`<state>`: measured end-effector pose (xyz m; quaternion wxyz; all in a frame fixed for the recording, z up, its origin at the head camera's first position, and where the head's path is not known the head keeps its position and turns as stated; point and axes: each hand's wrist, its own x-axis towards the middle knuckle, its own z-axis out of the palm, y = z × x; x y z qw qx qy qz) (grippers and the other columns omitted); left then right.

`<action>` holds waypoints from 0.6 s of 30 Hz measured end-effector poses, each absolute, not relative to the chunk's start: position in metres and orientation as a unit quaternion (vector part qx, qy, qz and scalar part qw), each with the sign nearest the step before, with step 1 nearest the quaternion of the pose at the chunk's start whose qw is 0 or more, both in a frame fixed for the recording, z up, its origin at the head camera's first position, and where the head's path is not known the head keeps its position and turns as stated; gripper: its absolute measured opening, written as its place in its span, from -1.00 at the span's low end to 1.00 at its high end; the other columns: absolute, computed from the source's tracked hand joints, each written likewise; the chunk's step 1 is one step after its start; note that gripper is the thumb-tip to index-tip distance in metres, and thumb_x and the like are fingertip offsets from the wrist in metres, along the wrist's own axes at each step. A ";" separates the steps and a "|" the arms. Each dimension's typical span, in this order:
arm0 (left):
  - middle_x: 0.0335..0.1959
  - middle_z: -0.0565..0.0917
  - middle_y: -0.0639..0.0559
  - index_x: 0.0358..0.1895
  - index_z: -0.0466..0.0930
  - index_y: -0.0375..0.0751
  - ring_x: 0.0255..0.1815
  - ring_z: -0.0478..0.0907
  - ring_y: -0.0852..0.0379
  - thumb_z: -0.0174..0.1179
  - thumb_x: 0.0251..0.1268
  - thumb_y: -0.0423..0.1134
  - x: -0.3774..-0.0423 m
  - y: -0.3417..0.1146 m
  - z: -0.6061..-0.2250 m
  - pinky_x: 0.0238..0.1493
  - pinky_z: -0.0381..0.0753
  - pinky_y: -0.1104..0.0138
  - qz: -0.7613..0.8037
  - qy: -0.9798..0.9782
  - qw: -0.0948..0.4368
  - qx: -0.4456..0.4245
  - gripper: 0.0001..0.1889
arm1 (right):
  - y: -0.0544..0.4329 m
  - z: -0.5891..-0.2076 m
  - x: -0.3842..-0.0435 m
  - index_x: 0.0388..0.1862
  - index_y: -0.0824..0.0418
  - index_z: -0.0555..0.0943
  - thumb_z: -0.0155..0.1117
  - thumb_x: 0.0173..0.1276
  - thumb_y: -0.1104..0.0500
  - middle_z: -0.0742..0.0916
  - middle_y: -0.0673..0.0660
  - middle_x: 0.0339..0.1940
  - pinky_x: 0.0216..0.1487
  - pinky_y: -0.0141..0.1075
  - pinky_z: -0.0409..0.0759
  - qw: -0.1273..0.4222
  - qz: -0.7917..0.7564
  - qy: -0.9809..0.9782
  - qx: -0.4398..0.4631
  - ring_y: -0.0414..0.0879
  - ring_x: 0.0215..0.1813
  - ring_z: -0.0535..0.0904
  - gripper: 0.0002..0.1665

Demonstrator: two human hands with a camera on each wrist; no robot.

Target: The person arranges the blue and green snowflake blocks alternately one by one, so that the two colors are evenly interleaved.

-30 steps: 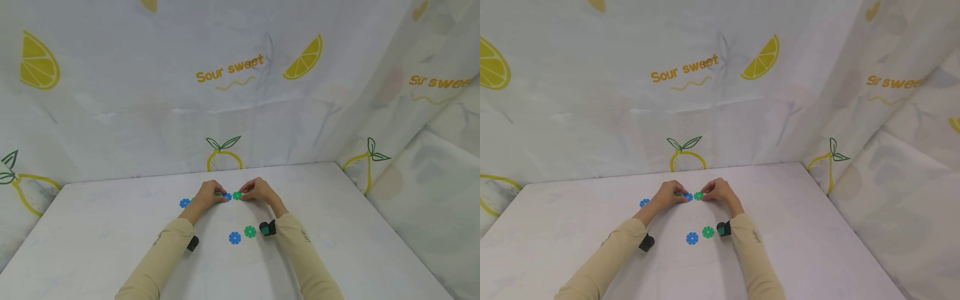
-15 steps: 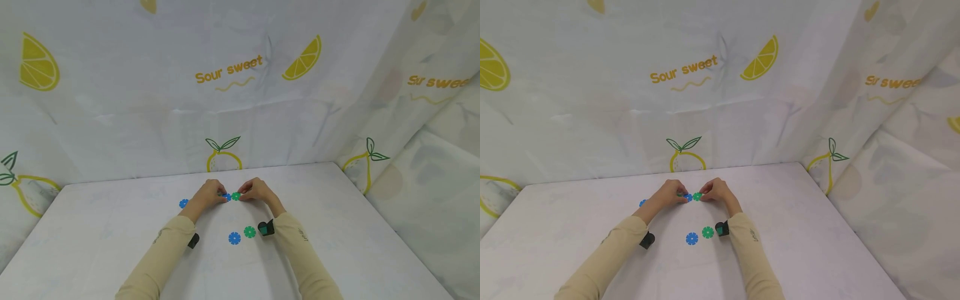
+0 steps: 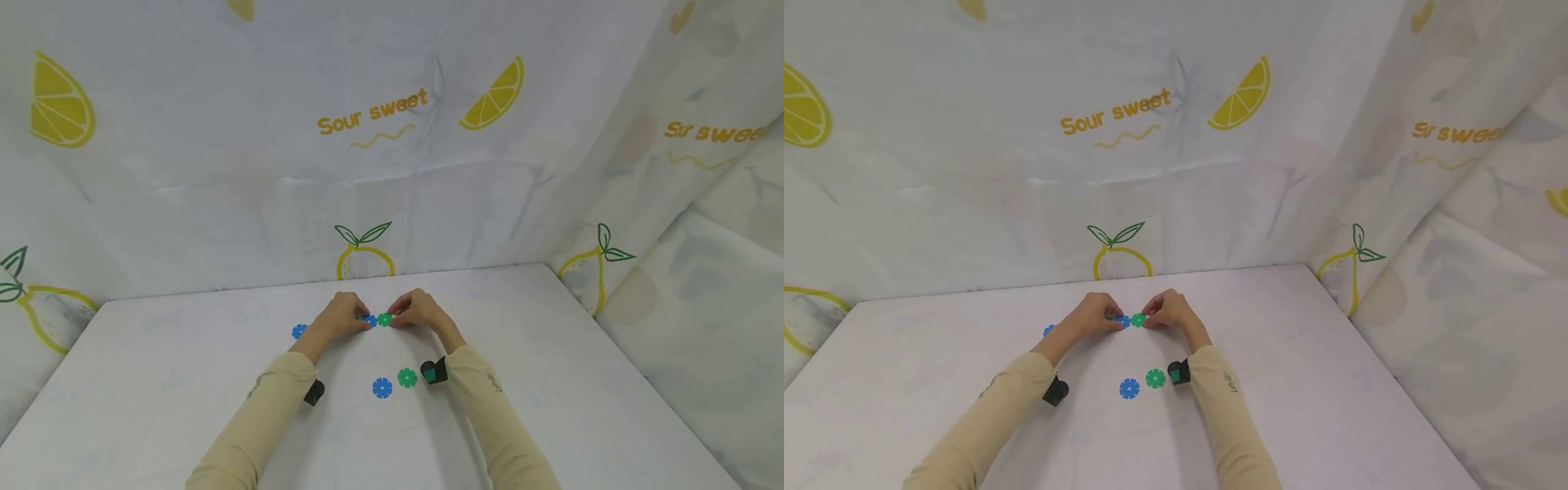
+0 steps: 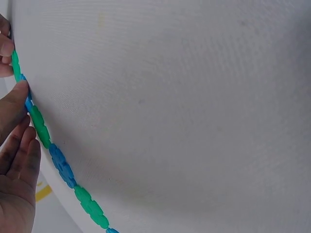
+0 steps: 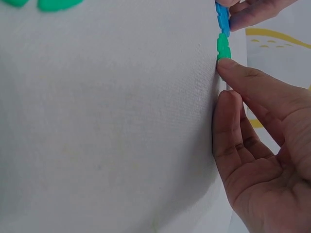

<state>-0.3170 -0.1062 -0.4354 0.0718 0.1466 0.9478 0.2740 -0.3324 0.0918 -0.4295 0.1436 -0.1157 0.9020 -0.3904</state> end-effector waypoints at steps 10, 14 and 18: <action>-0.17 0.71 -0.06 -0.15 0.73 -0.27 -0.03 0.60 0.00 0.44 0.06 -0.24 -0.319 -0.106 -0.438 0.06 0.56 0.19 0.285 0.946 0.068 0.135 -0.72 | 0.093 -0.429 -0.333 -0.23 0.27 0.72 0.46 0.12 0.27 0.68 0.02 -0.42 -0.32 -0.44 0.49 0.150 -0.399 0.897 -0.116 -0.20 -0.41 0.49 -0.79; -0.18 0.70 -0.04 -0.14 0.73 -0.26 -0.08 0.58 0.04 0.44 0.05 -0.23 -0.318 -0.106 -0.436 0.02 0.57 0.20 0.294 0.944 0.068 0.131 -0.70 | 0.093 -0.430 -0.334 -0.24 0.26 0.72 0.47 0.11 0.28 0.67 0.02 -0.43 -0.33 -0.44 0.50 0.151 -0.402 0.896 -0.113 -0.20 -0.42 0.49 -0.79; -0.19 0.70 -0.01 -0.13 0.73 -0.24 -0.14 0.55 0.09 0.45 0.03 -0.22 -0.317 -0.105 -0.436 -0.02 0.57 0.22 0.301 0.941 0.056 0.143 -0.70 | 0.094 -0.432 -0.334 -0.22 0.27 0.72 0.47 0.12 0.28 0.69 0.03 -0.41 -0.31 -0.43 0.52 0.151 -0.411 0.892 -0.111 -0.19 -0.41 0.51 -0.78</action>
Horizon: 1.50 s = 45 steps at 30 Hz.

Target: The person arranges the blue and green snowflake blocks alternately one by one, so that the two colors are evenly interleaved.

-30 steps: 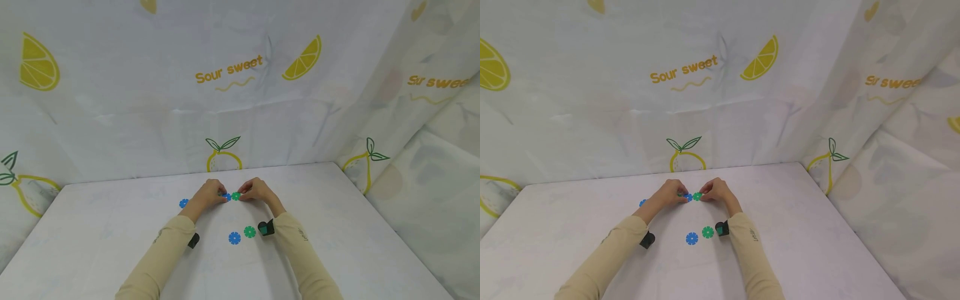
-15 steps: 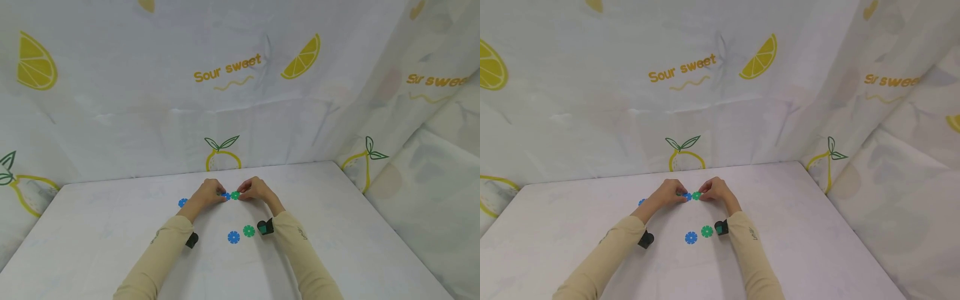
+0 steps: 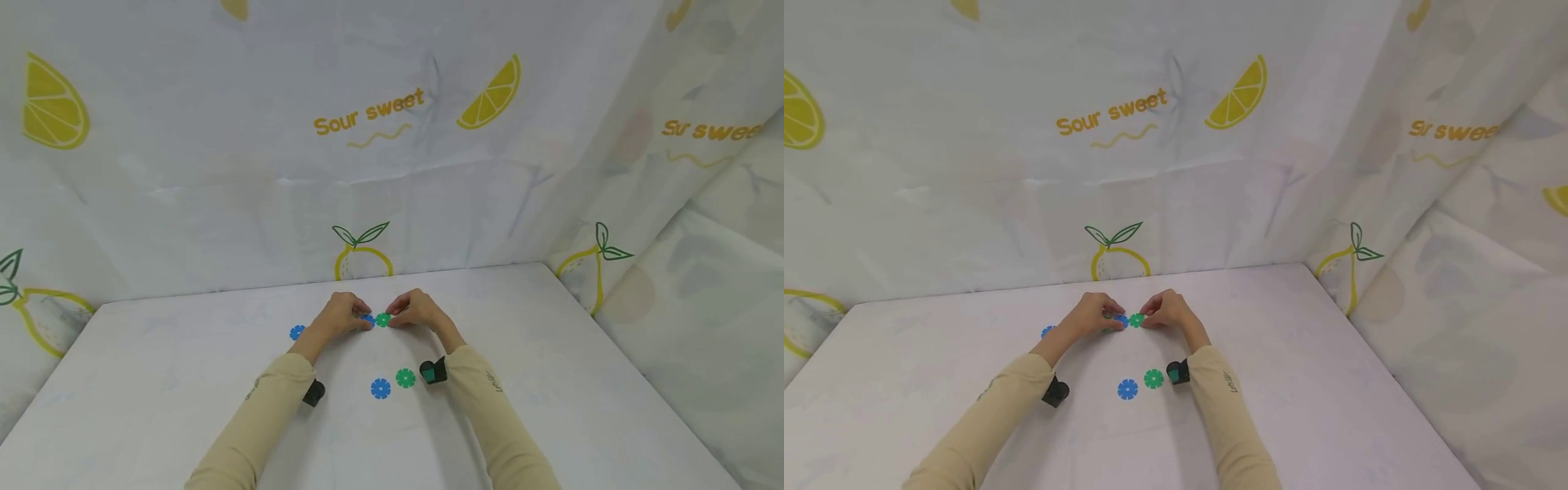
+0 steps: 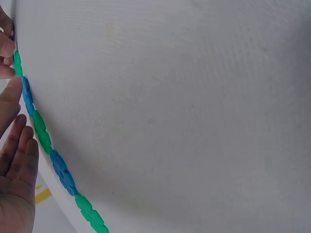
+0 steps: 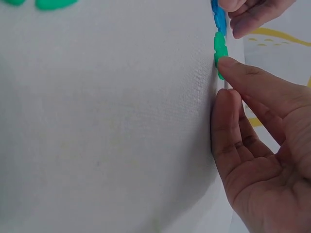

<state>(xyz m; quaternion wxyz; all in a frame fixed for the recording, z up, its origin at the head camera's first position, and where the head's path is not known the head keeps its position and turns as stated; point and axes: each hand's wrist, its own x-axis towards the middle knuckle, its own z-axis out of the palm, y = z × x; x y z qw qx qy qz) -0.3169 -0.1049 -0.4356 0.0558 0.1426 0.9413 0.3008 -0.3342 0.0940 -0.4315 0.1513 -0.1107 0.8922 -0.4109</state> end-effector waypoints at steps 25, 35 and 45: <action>-0.23 0.66 -0.03 -0.22 0.75 -0.24 -0.16 0.55 0.07 0.45 0.03 -0.25 -0.316 -0.083 -0.439 -0.04 0.57 0.21 0.314 0.938 0.034 0.143 -0.77 | 0.133 -0.400 -0.288 0.11 0.42 0.55 0.34 0.27 0.27 0.60 0.38 0.11 0.02 -0.27 0.58 0.194 -0.517 0.801 -0.230 -0.04 -0.06 0.61 -0.55; -0.26 0.66 -0.03 -0.24 0.74 -0.27 -0.18 0.55 0.09 0.45 0.03 -0.27 -0.317 -0.080 -0.442 -0.07 0.57 0.23 0.319 0.935 0.028 0.150 -0.78 | 0.128 -0.416 -0.257 0.13 0.48 0.51 0.31 0.31 0.27 0.59 0.43 0.10 0.10 -0.31 0.56 0.218 -0.574 0.740 -0.273 0.14 0.11 0.56 -0.54; -0.23 0.66 -0.03 -0.25 0.74 -0.25 -0.15 0.55 0.07 0.44 0.03 -0.29 -0.317 -0.080 -0.441 -0.03 0.55 0.22 0.333 0.932 0.031 0.140 -0.80 | 0.109 -0.435 -0.250 0.12 0.50 0.50 0.24 0.34 0.34 0.59 0.44 0.09 0.14 -0.33 0.52 0.278 -0.582 0.690 -0.328 0.23 0.15 0.52 -0.60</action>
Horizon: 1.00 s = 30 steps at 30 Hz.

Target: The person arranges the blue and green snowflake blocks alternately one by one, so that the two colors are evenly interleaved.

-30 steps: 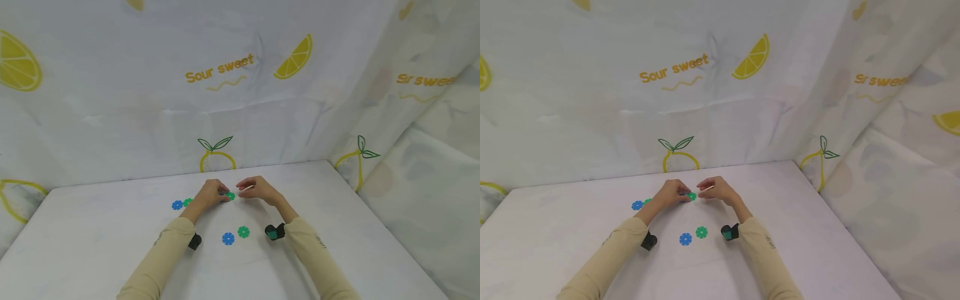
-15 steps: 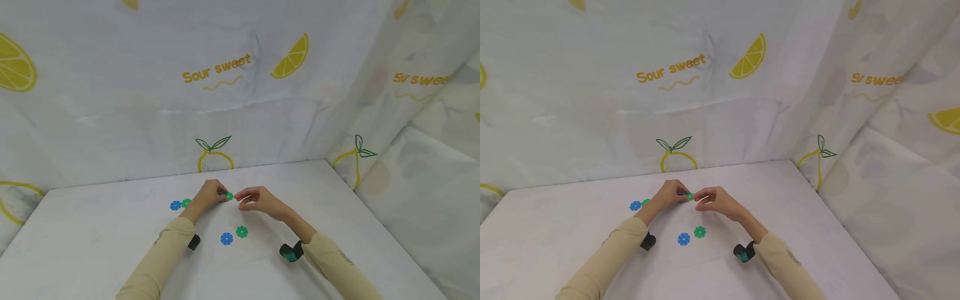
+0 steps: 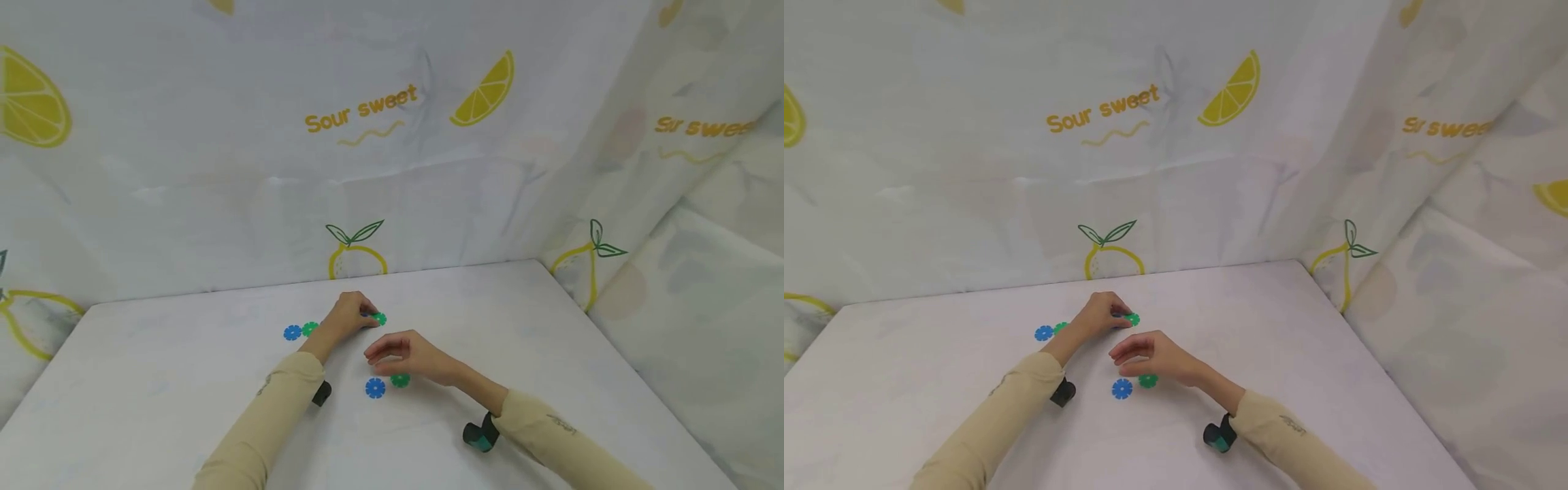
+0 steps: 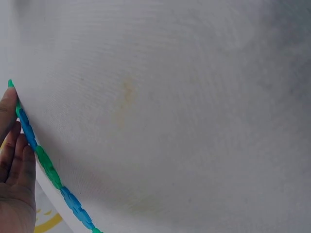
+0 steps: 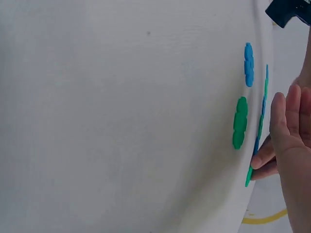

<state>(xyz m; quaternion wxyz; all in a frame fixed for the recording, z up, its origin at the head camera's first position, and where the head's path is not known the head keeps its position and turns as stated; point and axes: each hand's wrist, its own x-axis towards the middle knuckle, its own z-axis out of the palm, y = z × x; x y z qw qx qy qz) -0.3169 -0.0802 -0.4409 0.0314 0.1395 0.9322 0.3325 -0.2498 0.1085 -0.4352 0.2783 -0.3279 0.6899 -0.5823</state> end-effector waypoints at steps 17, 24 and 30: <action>-0.26 0.67 -0.04 -0.28 0.74 -0.27 -0.18 0.55 0.08 0.46 0.00 -0.31 -0.318 -0.082 -0.443 -0.06 0.55 0.22 0.344 0.926 0.013 0.156 -0.81 | 0.092 -0.442 -0.247 0.06 0.45 0.56 0.26 0.29 0.37 0.67 0.36 -0.03 0.08 -0.33 0.57 0.310 -0.527 0.693 -0.382 0.14 0.02 0.61 -0.64; -0.25 0.68 -0.04 -0.26 0.73 -0.27 -0.16 0.56 0.07 0.45 0.02 -0.31 -0.318 -0.083 -0.444 -0.04 0.56 0.22 0.344 0.927 0.020 0.146 -0.80 | 0.092 -0.440 -0.241 0.04 0.49 0.55 0.22 0.30 0.41 0.65 0.41 -0.03 0.07 -0.31 0.57 0.312 -0.516 0.685 -0.410 0.02 -0.04 0.63 -0.68; -0.25 0.69 -0.04 -0.27 0.74 -0.27 -0.17 0.56 0.07 0.45 0.01 -0.31 -0.319 -0.083 -0.445 -0.04 0.56 0.22 0.345 0.927 0.014 0.149 -0.80 | 0.095 -0.441 -0.230 0.02 0.49 0.55 0.20 0.32 0.39 0.66 0.41 -0.03 0.04 -0.31 0.59 0.326 -0.513 0.670 -0.426 -0.15 -0.10 0.65 -0.70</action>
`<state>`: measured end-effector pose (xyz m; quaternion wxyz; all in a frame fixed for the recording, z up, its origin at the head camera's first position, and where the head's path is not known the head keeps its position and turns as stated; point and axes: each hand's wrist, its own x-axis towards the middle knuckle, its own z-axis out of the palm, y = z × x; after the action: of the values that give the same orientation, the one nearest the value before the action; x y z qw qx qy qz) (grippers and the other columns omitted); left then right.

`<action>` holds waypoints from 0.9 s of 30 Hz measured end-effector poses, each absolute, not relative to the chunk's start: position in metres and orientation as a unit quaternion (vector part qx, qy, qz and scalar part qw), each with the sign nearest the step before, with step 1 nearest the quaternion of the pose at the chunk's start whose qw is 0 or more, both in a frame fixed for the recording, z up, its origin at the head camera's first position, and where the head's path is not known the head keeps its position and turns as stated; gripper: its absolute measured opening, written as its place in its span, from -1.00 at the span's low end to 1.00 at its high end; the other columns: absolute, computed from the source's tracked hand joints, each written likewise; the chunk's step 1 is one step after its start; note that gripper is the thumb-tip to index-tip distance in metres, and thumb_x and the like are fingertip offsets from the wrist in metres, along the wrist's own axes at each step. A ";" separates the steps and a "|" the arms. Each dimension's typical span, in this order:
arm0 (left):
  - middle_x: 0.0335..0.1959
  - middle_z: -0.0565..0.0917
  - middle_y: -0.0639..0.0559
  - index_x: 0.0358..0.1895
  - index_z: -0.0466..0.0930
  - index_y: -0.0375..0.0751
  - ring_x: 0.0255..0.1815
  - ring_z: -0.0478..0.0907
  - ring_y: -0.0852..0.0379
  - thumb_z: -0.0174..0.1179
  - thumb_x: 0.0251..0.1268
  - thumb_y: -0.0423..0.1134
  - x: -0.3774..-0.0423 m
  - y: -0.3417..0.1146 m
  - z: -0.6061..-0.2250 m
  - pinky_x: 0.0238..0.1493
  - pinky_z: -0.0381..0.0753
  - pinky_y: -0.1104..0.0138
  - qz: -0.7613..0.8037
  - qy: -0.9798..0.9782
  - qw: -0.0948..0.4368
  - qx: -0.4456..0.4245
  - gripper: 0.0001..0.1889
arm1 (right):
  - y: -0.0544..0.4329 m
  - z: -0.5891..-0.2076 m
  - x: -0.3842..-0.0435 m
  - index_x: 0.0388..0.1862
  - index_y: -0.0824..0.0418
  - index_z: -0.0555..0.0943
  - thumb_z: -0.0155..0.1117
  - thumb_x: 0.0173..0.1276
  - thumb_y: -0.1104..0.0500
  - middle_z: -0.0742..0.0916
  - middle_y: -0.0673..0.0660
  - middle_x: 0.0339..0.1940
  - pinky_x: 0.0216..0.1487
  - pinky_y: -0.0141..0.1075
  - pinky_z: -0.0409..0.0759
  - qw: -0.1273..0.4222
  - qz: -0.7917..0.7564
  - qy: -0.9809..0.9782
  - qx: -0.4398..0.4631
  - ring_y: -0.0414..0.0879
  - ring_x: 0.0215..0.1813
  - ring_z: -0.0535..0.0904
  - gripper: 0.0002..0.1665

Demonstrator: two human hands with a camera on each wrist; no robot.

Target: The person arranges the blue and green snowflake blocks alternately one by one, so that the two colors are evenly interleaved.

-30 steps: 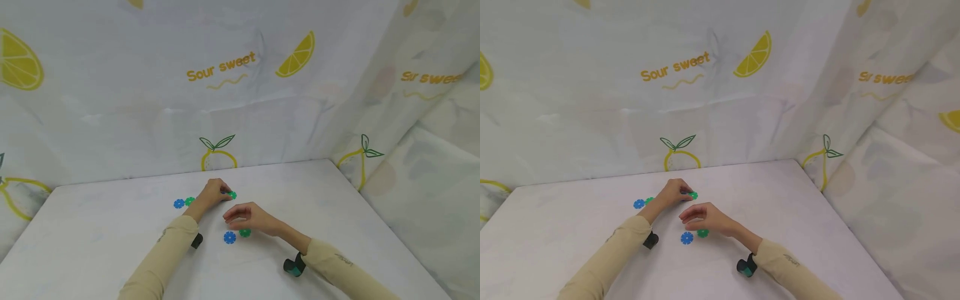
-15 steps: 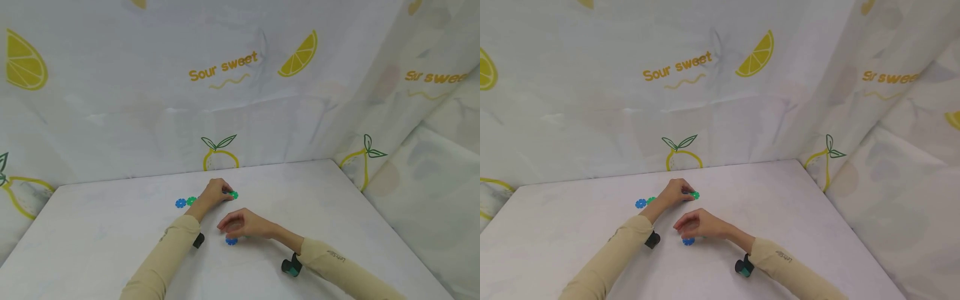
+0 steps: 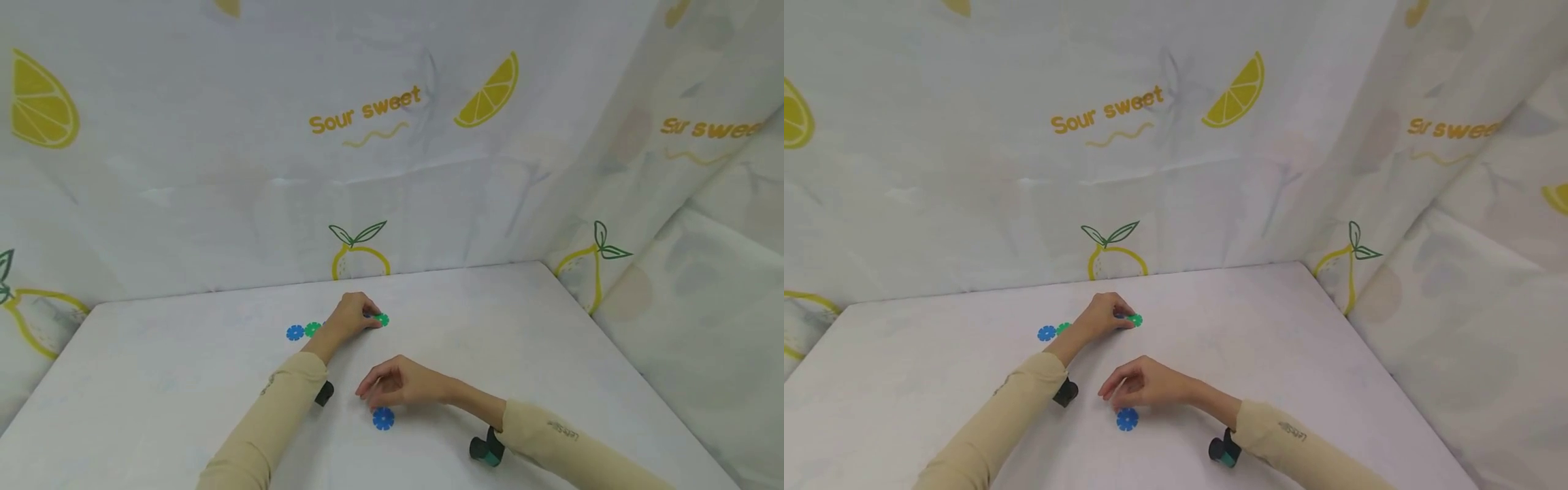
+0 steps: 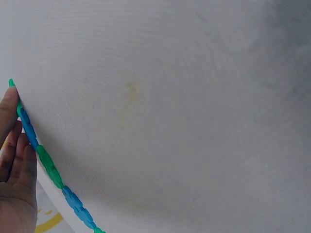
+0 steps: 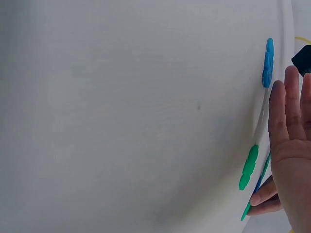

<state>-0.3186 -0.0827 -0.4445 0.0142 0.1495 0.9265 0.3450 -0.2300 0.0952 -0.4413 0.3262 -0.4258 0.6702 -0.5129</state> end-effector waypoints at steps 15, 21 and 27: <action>-0.24 0.68 -0.01 -0.24 0.74 -0.24 -0.17 0.53 0.10 0.45 0.03 -0.28 -0.321 -0.081 -0.445 -0.04 0.53 0.24 0.329 0.932 0.028 0.146 -0.79 | 0.119 -0.438 -0.196 0.02 0.44 0.56 0.18 0.34 0.36 0.66 0.41 -0.05 -0.02 -0.29 0.62 0.366 -0.527 0.643 -0.418 -0.03 -0.01 0.66 -0.71; -0.24 0.68 -0.02 -0.24 0.74 -0.25 -0.18 0.53 0.09 0.45 0.02 -0.28 -0.322 -0.081 -0.446 -0.05 0.54 0.23 0.326 0.933 0.031 0.151 -0.78 | 0.132 -0.437 -0.183 0.02 0.45 0.56 0.22 0.30 0.39 0.64 0.43 -0.02 -0.01 -0.30 0.62 0.368 -0.551 0.641 -0.387 0.12 0.00 0.63 -0.69; -0.23 0.66 -0.02 -0.23 0.73 -0.26 -0.16 0.53 0.08 0.44 0.04 -0.29 -0.322 -0.081 -0.446 -0.03 0.54 0.23 0.332 0.932 0.035 0.142 -0.79 | 0.142 -0.442 -0.174 0.00 0.40 0.58 0.28 0.27 0.37 0.66 0.35 -0.03 0.02 -0.23 0.62 0.336 -0.557 0.655 -0.384 -0.02 -0.03 0.63 -0.69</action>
<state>-0.3217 -0.0813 -0.4458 0.0351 0.1422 0.9320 0.3315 -0.1743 0.1421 -0.4417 0.3355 -0.3844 0.6550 -0.5574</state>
